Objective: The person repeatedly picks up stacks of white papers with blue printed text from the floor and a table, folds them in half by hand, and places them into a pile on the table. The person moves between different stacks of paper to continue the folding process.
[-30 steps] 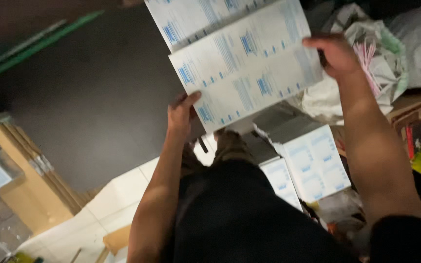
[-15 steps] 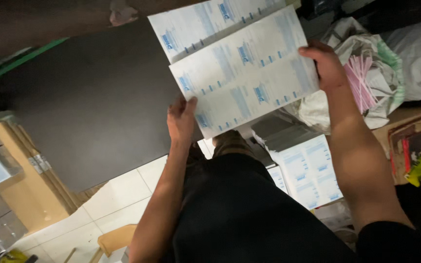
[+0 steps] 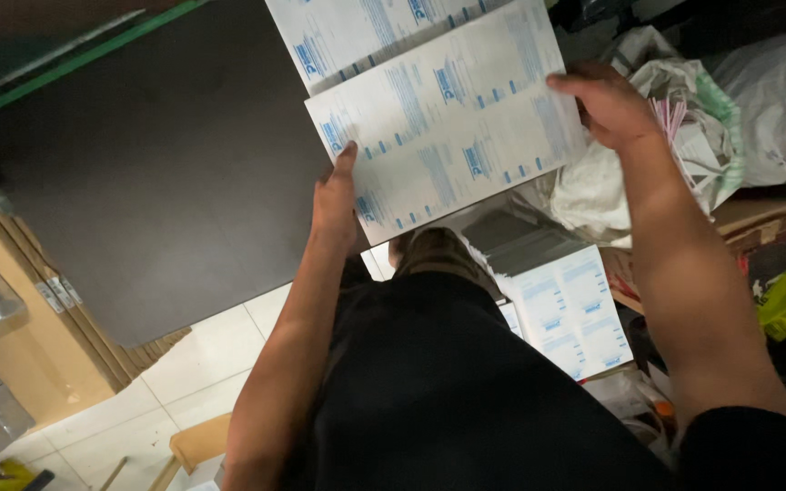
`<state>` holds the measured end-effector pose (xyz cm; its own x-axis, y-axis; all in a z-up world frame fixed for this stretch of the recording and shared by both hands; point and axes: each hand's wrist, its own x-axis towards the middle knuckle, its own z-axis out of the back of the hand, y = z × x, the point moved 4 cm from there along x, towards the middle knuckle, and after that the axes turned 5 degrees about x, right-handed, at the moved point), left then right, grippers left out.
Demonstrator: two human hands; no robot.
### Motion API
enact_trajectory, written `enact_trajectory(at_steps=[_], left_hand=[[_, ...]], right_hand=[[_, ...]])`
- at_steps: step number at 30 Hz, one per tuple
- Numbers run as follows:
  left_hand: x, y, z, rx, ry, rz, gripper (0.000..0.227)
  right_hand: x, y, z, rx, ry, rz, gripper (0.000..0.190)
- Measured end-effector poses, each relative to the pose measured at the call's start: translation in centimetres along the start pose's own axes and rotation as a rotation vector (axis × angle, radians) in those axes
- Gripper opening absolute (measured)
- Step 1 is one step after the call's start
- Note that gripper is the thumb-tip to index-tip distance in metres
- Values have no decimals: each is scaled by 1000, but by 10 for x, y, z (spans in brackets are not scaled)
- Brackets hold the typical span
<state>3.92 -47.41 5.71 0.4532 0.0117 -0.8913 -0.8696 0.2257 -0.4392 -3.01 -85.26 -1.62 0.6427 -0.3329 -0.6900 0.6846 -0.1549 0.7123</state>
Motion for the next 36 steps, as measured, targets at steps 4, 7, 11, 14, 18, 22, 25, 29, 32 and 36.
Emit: enact_trajectory(at_steps=[4, 7, 11, 14, 18, 22, 25, 29, 32, 36], left_hand=[[-3, -5, -3, 80, -8, 27, 73], [17, 21, 1, 159, -65, 134, 131], [11, 7, -2, 17, 12, -84, 92], [13, 9, -2, 53, 36, -123, 91], [25, 25, -2, -94, 110, -48, 84], [2, 15, -1, 100, 23, -27, 86], [17, 26, -7, -85, 118, -116, 69], [50, 56, 0, 46, 20, -259, 77], [46, 18, -5, 525, -279, -774, 89], [63, -4, -41, 1186, -520, -1276, 70]], right_hand=[[-16, 14, 14, -5, -48, 162, 28], [-20, -9, 1, -8, -1, -89, 54], [-13, -9, -1, -81, 133, -98, 69], [-17, -7, -3, -46, 134, -108, 62], [-42, 24, -11, -204, 12, -158, 67], [-39, 56, -56, -874, -215, 417, 71], [-67, 70, -147, -812, -115, 840, 102], [-40, 41, -202, -1147, -5, 940, 93], [-22, 37, -210, -1162, 62, 793, 89], [-13, 12, -204, -1208, -50, 952, 91]])
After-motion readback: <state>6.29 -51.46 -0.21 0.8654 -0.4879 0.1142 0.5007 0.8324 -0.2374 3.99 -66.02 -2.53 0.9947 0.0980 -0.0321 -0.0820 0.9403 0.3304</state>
